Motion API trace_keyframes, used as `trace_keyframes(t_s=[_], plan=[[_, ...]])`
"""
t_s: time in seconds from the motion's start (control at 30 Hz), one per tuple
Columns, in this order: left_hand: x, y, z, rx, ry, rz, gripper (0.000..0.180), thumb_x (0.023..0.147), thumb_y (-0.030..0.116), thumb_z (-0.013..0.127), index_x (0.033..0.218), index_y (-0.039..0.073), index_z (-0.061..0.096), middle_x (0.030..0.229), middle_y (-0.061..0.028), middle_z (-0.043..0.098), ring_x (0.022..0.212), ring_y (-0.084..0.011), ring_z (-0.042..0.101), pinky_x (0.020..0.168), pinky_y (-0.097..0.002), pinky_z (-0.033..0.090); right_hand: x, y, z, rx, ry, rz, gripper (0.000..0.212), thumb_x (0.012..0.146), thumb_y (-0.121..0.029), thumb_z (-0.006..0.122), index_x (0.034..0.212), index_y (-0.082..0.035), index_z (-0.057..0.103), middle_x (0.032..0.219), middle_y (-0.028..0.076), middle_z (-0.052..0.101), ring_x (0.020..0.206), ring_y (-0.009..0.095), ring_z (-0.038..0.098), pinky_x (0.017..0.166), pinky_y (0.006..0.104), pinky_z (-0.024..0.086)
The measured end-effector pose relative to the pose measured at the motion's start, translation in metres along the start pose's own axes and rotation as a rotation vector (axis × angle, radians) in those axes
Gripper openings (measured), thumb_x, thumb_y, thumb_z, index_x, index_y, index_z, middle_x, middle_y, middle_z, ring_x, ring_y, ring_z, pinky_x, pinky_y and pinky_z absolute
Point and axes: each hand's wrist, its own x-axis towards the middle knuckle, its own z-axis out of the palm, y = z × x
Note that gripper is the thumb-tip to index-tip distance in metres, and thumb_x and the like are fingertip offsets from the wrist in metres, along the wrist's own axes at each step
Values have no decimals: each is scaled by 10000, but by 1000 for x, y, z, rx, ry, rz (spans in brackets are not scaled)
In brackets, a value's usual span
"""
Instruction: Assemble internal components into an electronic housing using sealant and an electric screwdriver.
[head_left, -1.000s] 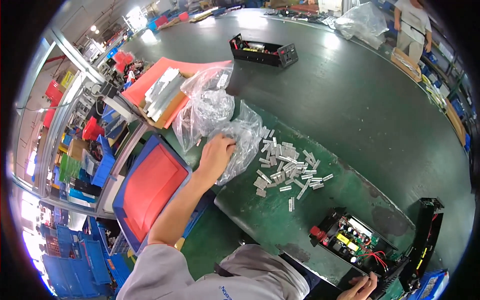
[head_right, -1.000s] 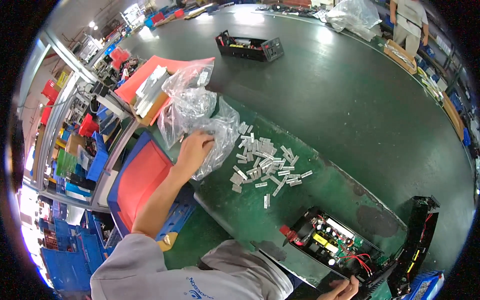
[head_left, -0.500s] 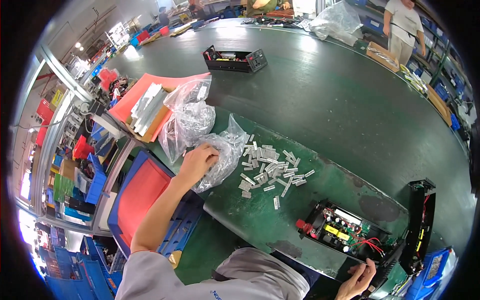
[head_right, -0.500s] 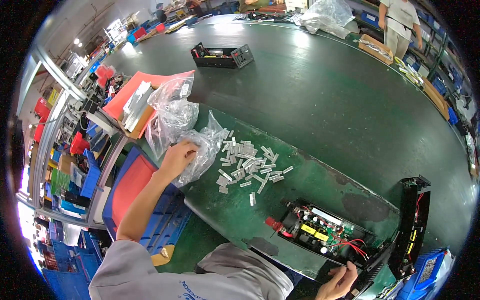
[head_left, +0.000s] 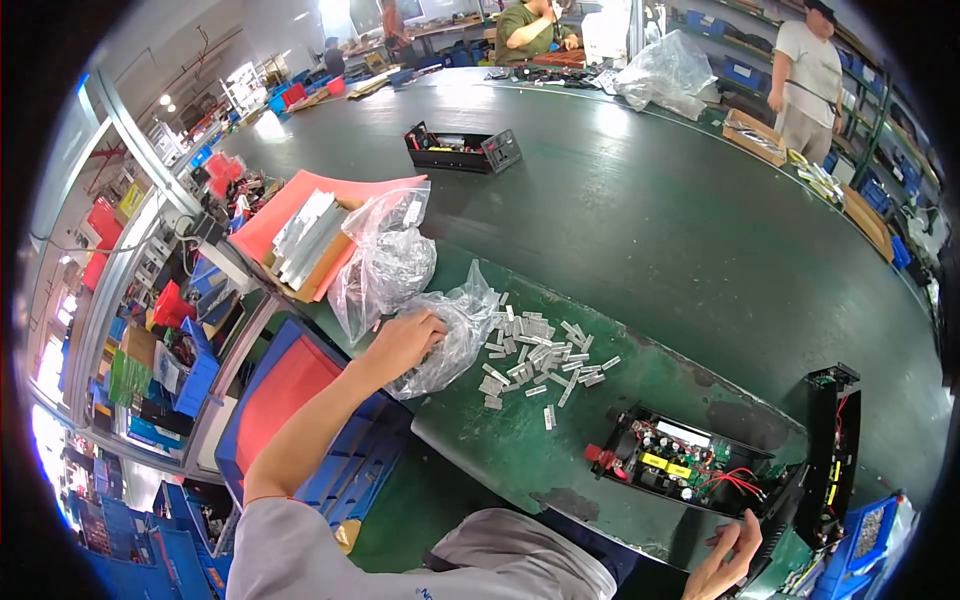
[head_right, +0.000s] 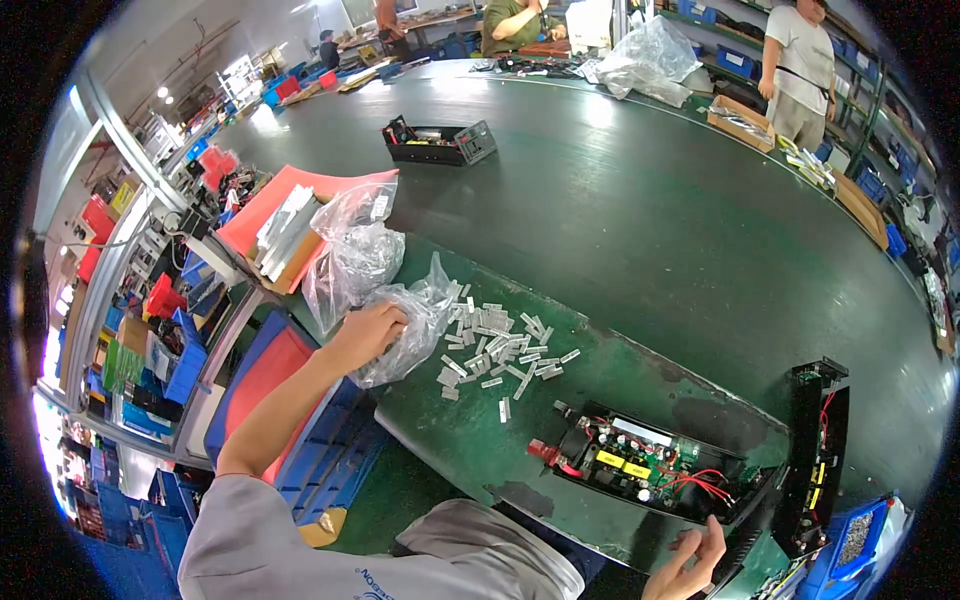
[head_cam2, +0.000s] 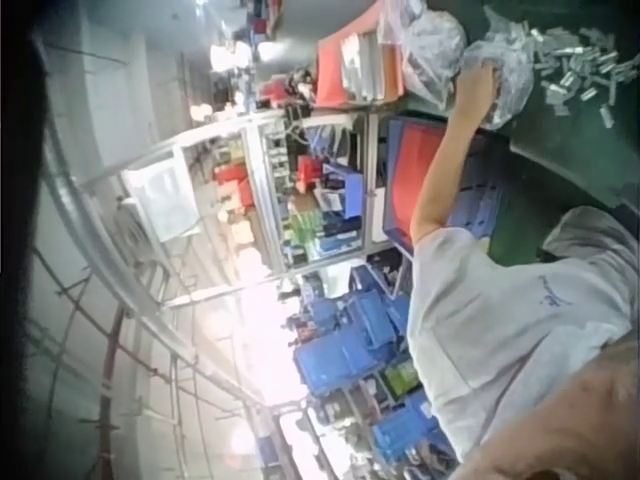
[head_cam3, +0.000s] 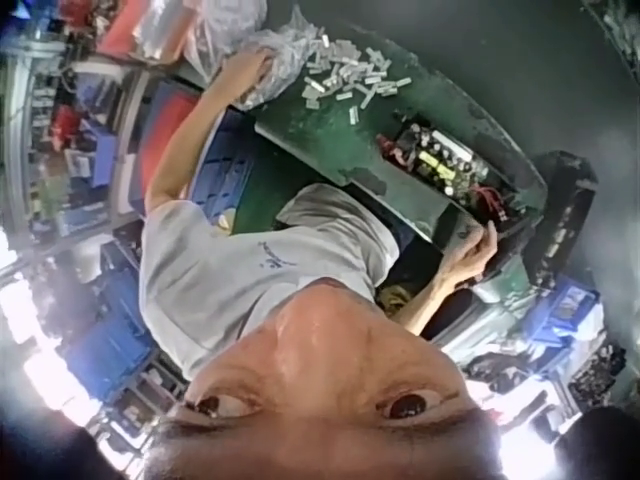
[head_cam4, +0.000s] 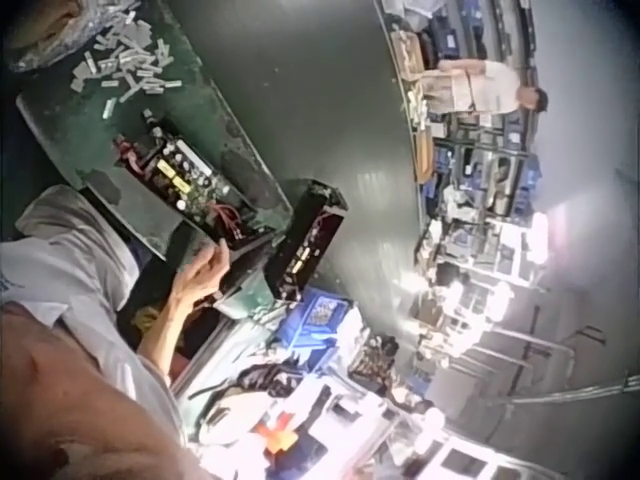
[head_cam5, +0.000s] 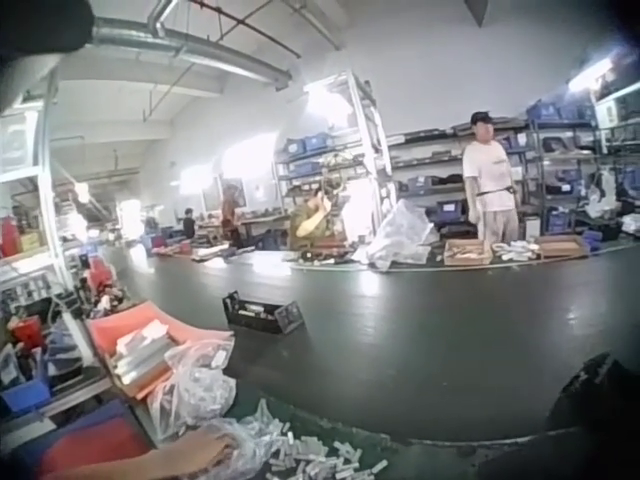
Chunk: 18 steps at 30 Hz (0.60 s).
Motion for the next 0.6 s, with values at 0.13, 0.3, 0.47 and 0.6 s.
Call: trace_keyframes(t_s=[0.13,0.3,0.47,0.6], plan=[[-3,-7,12,83,1,-19,117,953,171,647,1026,87,683,1073,-92,663,945,-329,686,759,-435,558,-4,-4,0,77,-5,-30,306,1051,-151,595,1314,4,610,968,138,710,808,188,652,740,297,532],[7,1,1,-171,25,60,132,950,136,637,1061,64,639,1050,-126,637,918,-365,668,750,-470,532,-17,22,8,55,-5,67,263,1052,-87,514,1280,28,579,860,86,622,687,125,553,612,253,471],[-4,3,-9,0,-23,-53,239,957,108,614,1193,73,619,1113,-143,627,1015,-396,643,829,-465,522,-13,18,13,141,-22,-16,273,1059,-103,522,1302,3,586,815,54,607,688,98,558,593,242,491],[4,25,-14,-41,133,-127,187,986,89,569,1164,77,623,1070,-156,610,927,-395,646,801,-458,521,-16,7,12,140,-15,-24,254,1040,-79,550,1265,32,590,824,92,637,666,128,583,597,261,504]])
